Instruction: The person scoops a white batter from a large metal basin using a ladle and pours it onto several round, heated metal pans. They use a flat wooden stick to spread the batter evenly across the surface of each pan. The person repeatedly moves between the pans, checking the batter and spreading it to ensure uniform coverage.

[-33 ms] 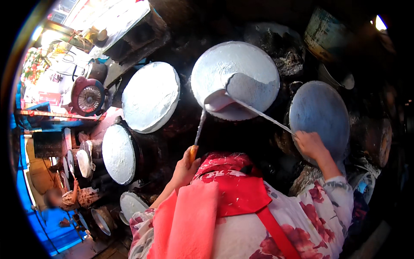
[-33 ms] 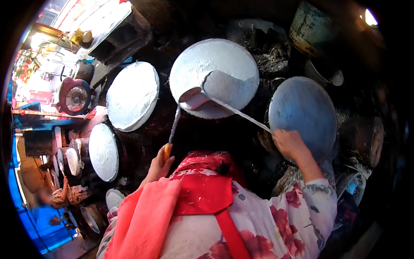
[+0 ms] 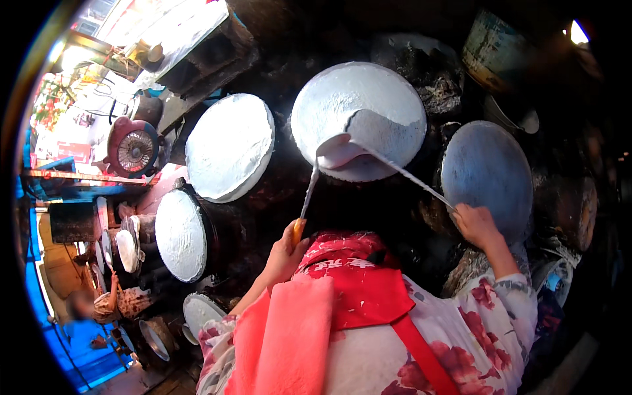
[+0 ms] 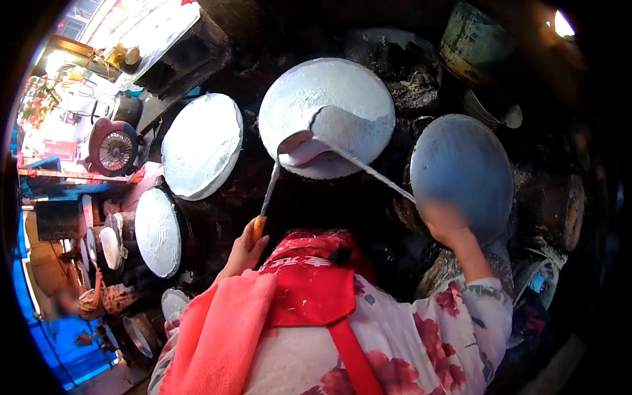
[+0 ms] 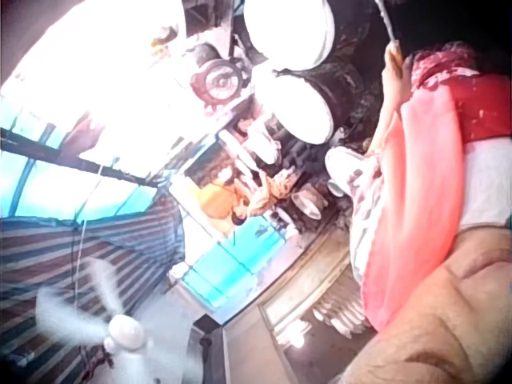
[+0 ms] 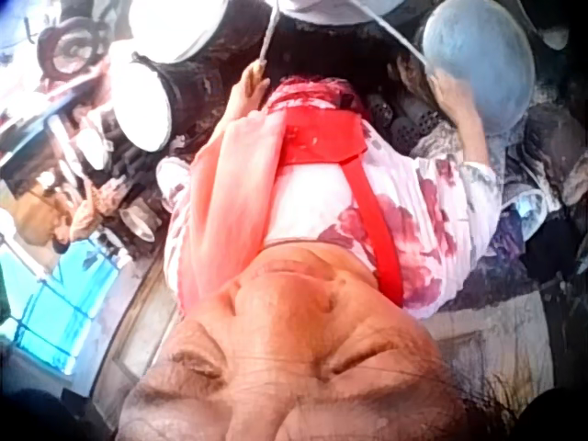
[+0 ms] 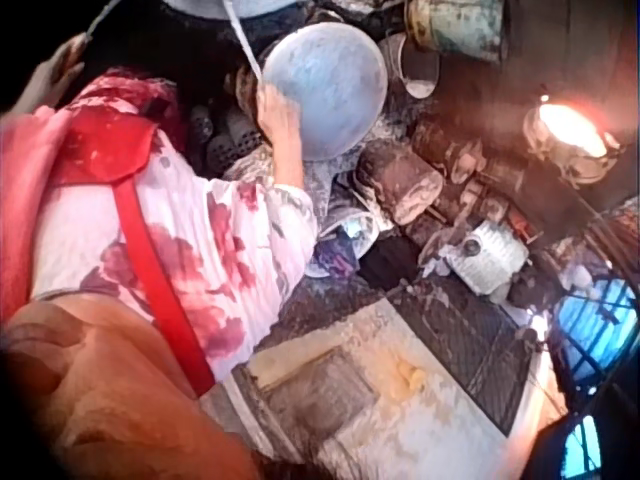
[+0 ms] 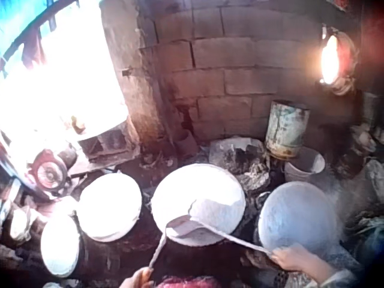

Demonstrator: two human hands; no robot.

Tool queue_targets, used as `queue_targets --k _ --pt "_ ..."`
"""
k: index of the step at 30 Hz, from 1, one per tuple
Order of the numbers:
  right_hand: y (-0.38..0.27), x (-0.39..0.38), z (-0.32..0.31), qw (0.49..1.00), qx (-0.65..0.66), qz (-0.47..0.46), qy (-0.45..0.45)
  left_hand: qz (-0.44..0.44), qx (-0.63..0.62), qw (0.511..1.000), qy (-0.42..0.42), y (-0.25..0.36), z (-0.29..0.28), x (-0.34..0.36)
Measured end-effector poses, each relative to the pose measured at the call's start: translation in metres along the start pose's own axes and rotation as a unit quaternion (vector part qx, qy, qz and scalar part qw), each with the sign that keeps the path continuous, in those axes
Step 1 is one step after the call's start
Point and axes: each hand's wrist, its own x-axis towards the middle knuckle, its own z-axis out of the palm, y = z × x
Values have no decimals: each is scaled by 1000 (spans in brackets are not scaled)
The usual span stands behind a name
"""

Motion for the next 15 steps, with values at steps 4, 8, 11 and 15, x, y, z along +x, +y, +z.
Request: queue_targets --k 4,8,11,15 --pt "-35 -33 42 986 57 117 101 80 -8 996 30 8 -14 13" --pt "-121 37 124 965 204 111 123 119 -128 979 104 -8 -24 22" --pt "-185 93 167 964 231 97 92 23 -262 964 45 5 -38 19" --pt "-179 64 159 844 463 269 32 24 -292 955 41 -16 -54 5"
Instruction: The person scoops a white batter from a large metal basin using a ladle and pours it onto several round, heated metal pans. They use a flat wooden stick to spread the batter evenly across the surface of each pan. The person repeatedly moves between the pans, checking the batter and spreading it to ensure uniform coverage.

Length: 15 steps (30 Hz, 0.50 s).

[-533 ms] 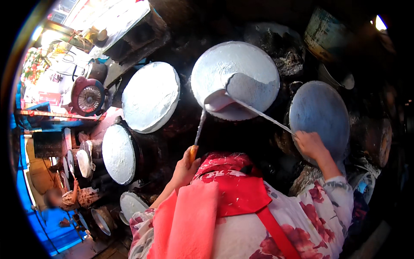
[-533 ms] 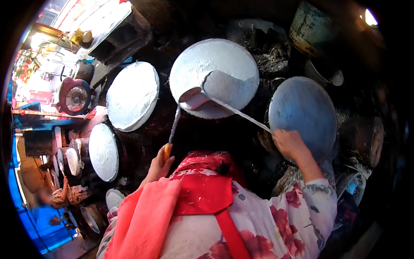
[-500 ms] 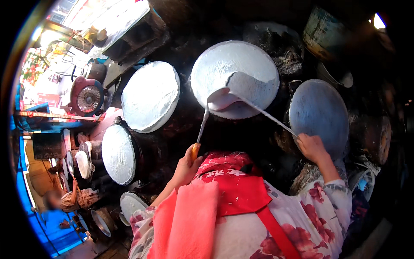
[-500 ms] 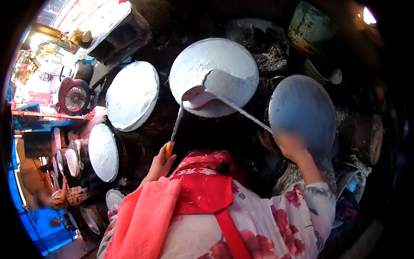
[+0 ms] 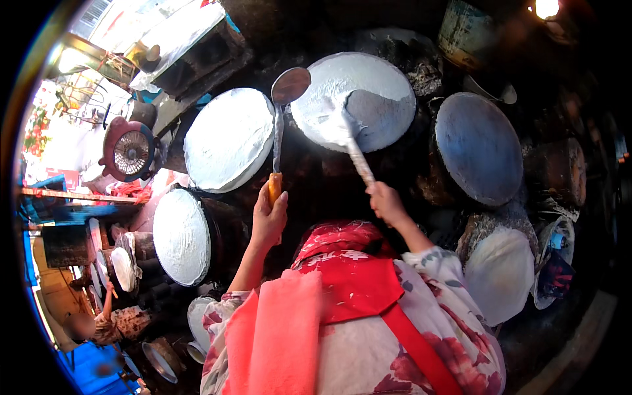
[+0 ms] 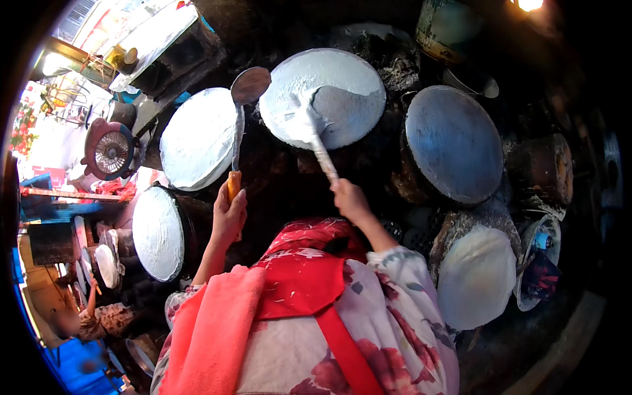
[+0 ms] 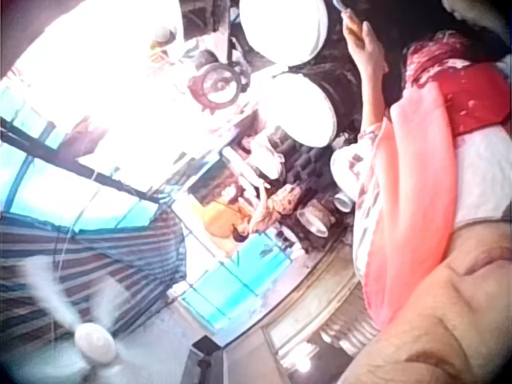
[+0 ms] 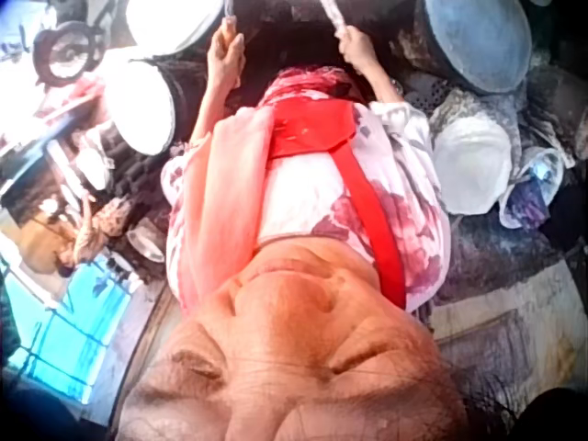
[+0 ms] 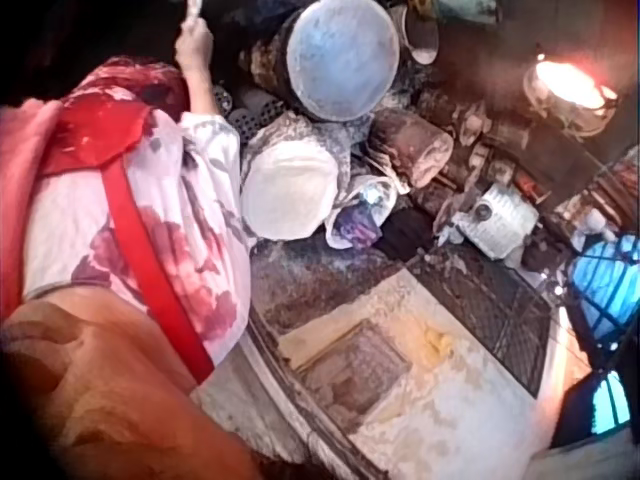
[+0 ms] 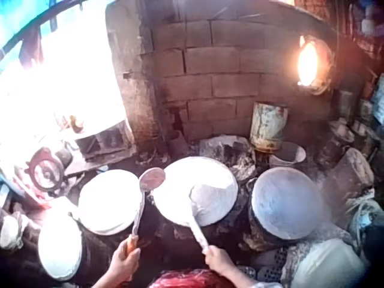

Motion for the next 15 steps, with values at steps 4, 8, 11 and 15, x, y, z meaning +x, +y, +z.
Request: queue_targets --k 4,8,11,15 --pt "17 -36 -20 994 25 -13 107 0 -2 1000 -8 -9 -8 -15" --pt "7 -16 34 946 -241 -184 112 -25 -42 998 -38 -3 1 -12" --pt "28 1 11 931 -293 -152 156 -34 -46 998 -38 1 5 -6" --pt "46 0 -44 966 -141 -89 200 -45 -34 998 -33 -4 7 -7"
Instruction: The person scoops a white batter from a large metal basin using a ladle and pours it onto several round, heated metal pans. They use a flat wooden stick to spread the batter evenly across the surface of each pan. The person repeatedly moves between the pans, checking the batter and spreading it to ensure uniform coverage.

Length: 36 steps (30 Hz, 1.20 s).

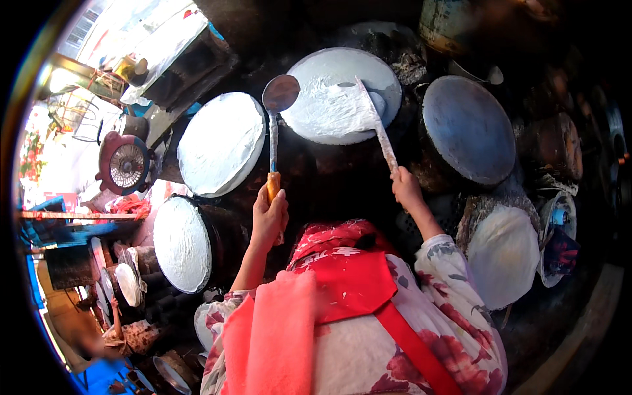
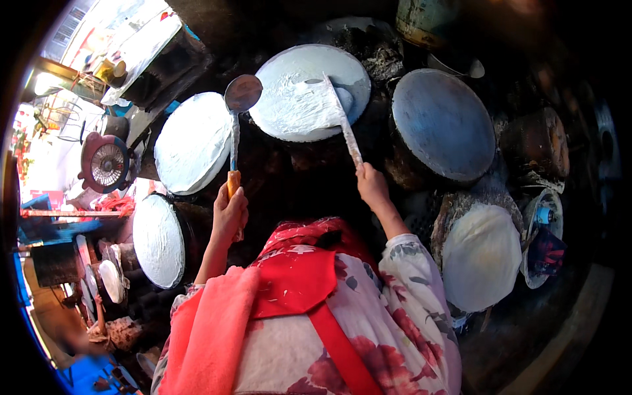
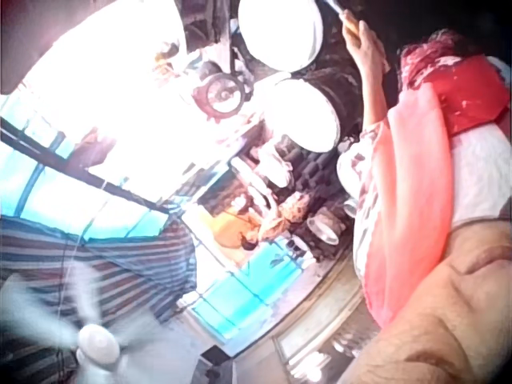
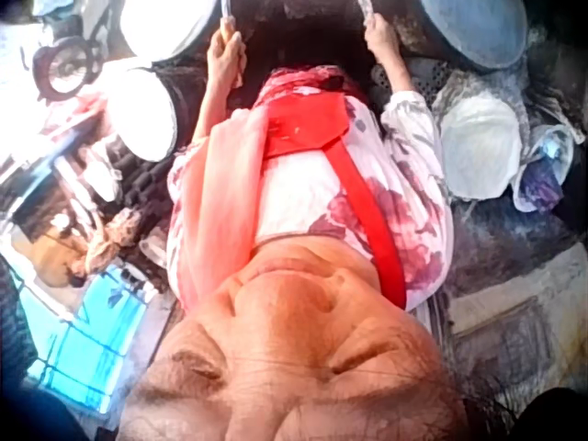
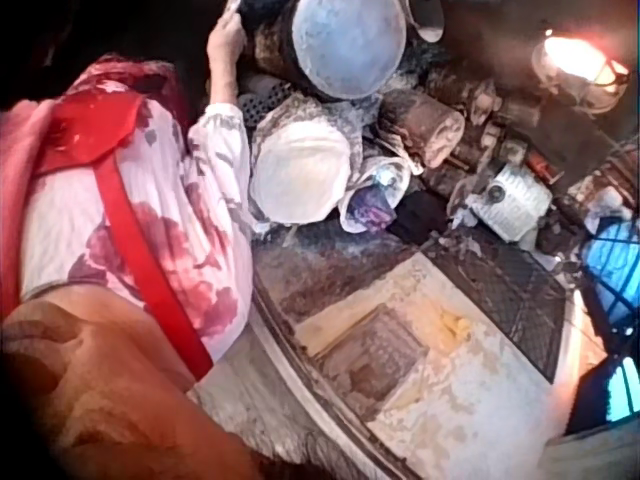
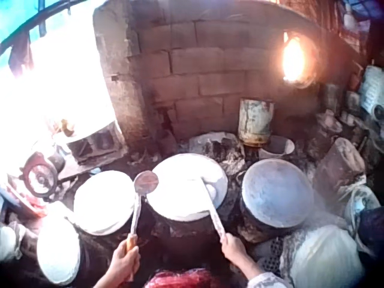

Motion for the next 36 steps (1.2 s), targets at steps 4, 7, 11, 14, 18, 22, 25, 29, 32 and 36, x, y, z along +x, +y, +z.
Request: queue_targets --k 4,7,11,14,18,22,25,29,32,36 --pt "-47 -28 -2 978 -121 -117 -127 -1 15 1000 -6 1 7 3" --pt "8 5 -15 995 -71 -39 -62 -13 21 1000 -7 10 17 9" --pt "5 20 -22 994 -86 -51 -47 -13 41 999 -26 16 30 21" --pt "-11 -9 -29 971 -121 -168 -119 -12 37 999 -14 9 24 18" --pt "41 28 -39 992 -119 -48 -3 -29 62 998 -14 14 34 19" --pt "5 86 -41 992 -125 3 26 -30 53 998 -11 16 48 25" --pt "-16 143 -35 987 -149 -12 52 -35 53 998 -19 23 59 28" --pt "-58 153 -29 975 -214 -61 -18 -44 45 998 -28 28 69 38" --pt "-54 109 -24 976 -161 -143 -2 -54 18 998 -23 25 56 37" --pt "0 77 -43 978 -195 10 66 -64 28 998 0 26 54 30"
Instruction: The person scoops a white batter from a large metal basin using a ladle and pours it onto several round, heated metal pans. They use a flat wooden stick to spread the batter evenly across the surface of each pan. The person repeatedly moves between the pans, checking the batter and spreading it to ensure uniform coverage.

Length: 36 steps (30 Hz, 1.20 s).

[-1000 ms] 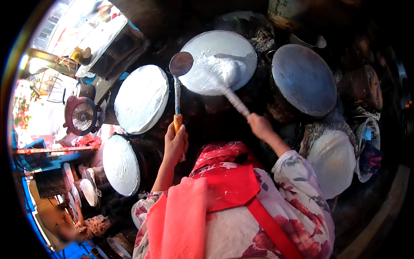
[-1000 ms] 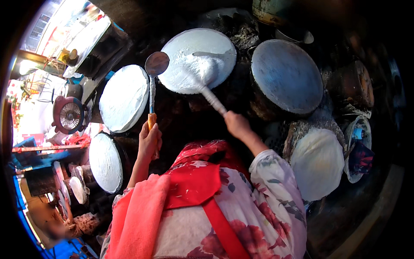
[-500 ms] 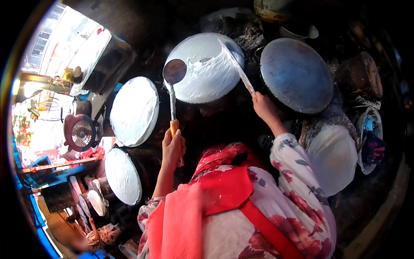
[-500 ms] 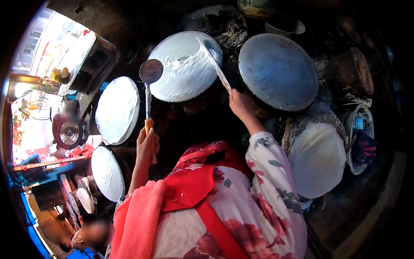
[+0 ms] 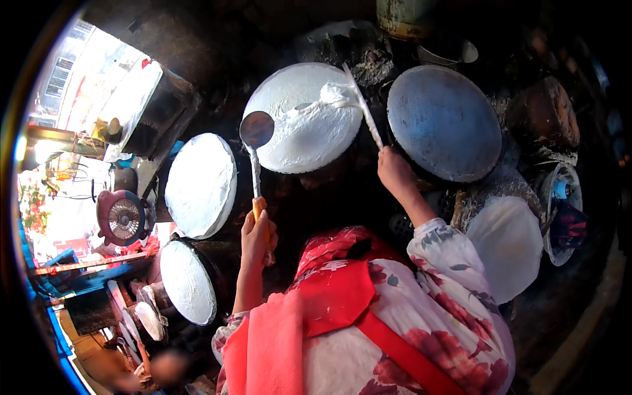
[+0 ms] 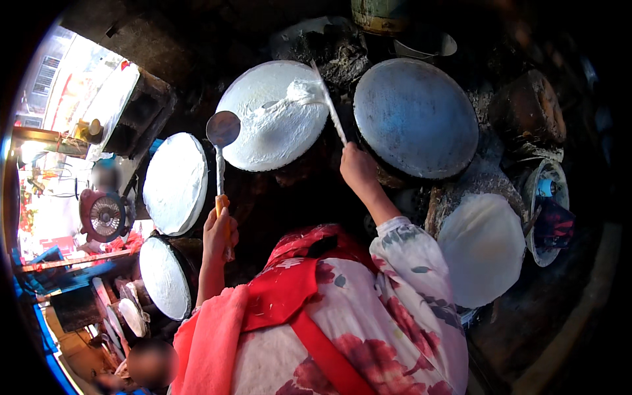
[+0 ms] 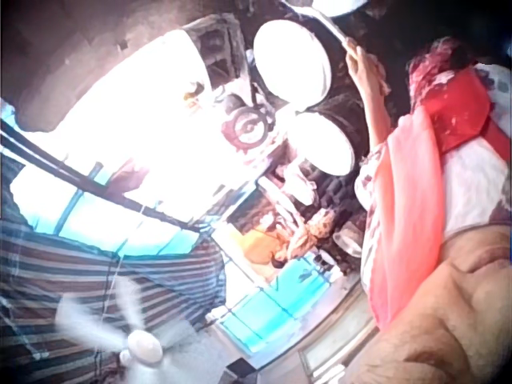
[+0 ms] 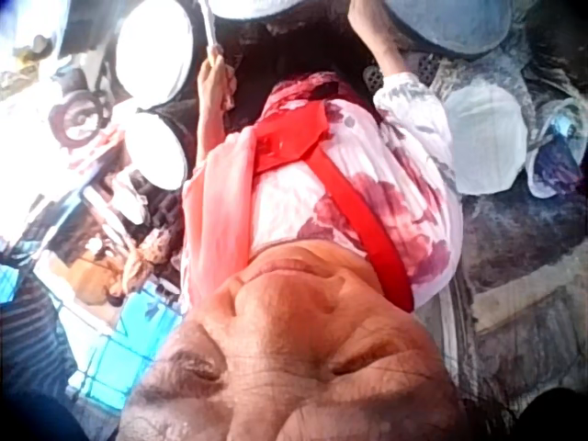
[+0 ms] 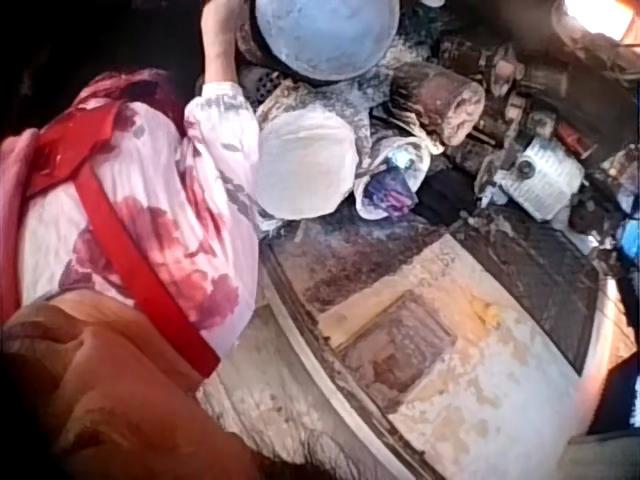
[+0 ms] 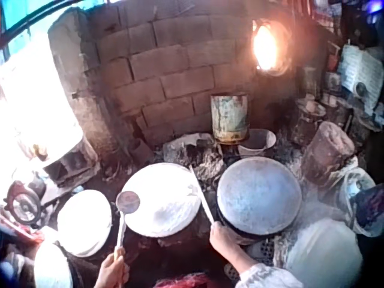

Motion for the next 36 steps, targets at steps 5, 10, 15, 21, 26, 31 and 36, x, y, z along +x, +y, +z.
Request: queue_targets --k 5,10,15,21,26,31,36 --pt "-56 -11 5 990 3 -115 -86 -19 -37 999 -22 0 9 5" --pt "-35 37 -21 999 7 -29 -14 -26 -39 999 -13 4 6 4" --pt "-52 24 2 981 -47 -151 -110 -36 -32 999 -15 8 7 16" --pt "-32 36 -30 997 -1 -50 -56 -42 -11 999 -12 16 1 12" --pt "-82 -12 19 978 -54 -137 -147 -49 -11 998 -26 21 4 22" --pt "-81 -13 14 993 29 -103 -56 -61 -53 996 -33 23 0 20" --pt "-84 -49 38 989 43 -83 -116 -98 -105 988 -60 26 0 21"
